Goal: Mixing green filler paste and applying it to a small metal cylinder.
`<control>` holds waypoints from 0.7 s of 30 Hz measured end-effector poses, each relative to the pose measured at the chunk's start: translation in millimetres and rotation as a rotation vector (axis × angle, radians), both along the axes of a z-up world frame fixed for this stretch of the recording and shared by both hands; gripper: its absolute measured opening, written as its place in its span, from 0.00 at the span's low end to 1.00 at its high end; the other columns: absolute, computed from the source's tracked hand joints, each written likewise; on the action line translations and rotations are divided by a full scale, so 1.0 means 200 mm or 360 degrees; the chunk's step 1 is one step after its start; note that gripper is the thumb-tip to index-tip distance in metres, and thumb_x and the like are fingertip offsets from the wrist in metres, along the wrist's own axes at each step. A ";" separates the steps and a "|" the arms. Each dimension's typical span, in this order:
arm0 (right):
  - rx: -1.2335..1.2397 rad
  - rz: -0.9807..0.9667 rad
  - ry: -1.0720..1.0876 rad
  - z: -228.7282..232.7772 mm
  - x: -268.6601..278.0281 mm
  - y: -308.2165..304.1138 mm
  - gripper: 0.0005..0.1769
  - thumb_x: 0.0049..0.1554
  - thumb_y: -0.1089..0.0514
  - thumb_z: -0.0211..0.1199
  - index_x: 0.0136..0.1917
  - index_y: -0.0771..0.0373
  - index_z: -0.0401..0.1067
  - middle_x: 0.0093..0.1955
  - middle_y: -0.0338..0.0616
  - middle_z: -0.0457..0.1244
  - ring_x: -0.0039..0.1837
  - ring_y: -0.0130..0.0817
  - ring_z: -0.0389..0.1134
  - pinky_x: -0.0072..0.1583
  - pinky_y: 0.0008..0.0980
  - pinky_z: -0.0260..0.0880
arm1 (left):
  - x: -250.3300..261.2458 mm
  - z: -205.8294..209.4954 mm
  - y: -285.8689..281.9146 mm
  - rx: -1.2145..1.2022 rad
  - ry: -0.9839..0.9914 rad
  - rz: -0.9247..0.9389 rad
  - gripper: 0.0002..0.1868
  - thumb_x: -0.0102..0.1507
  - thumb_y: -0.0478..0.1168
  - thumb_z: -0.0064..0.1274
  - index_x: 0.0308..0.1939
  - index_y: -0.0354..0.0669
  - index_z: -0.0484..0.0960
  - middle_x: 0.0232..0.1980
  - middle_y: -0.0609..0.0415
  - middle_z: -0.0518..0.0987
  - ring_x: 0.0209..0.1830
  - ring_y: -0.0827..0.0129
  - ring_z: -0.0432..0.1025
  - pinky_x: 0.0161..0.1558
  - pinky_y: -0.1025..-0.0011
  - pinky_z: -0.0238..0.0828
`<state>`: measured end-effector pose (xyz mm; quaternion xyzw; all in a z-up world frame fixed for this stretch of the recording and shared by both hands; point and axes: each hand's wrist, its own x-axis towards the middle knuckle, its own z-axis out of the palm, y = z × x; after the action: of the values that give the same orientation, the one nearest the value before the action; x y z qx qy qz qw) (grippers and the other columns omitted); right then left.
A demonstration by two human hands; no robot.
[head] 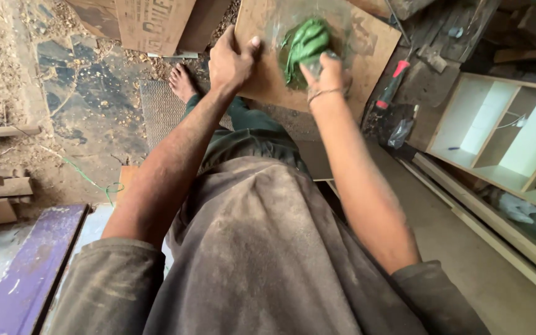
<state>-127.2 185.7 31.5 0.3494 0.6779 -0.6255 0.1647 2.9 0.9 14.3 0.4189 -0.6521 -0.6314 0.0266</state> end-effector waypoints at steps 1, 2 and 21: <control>-0.0003 -0.0011 -0.0003 -0.02 -0.04 0.09 0.23 0.57 0.68 0.59 0.66 0.71 0.62 0.61 0.57 0.65 0.62 0.53 0.72 0.60 0.52 0.79 | 0.01 0.00 0.00 -0.0003 -0.0003 -0.0011 0.25 0.63 0.54 0.59 0.58 0.43 0.79 0.53 0.43 0.84 0.56 0.50 0.78 0.56 0.59 0.72; -0.0244 0.0072 0.0022 -0.03 -0.09 0.18 0.23 0.59 0.68 0.58 0.67 0.73 0.64 0.63 0.58 0.65 0.64 0.54 0.71 0.63 0.51 0.77 | 0.01 -0.01 0.01 0.0011 0.0001 -0.0030 0.26 0.63 0.54 0.59 0.58 0.42 0.78 0.54 0.42 0.83 0.56 0.50 0.78 0.57 0.60 0.72; 0.1299 0.2376 0.1474 0.34 -0.47 0.08 0.13 0.64 0.62 0.60 0.62 0.61 0.73 0.57 0.56 0.70 0.58 0.59 0.70 0.58 0.52 0.69 | -0.01 -0.02 0.01 0.0002 -0.0053 0.0019 0.28 0.62 0.54 0.60 0.62 0.46 0.77 0.54 0.45 0.83 0.56 0.54 0.79 0.57 0.60 0.72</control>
<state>-220.9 201.3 99.1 -0.4218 0.8880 -0.1518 0.1022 1.8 2.9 10.5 0.4332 -0.6495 -0.6246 0.0192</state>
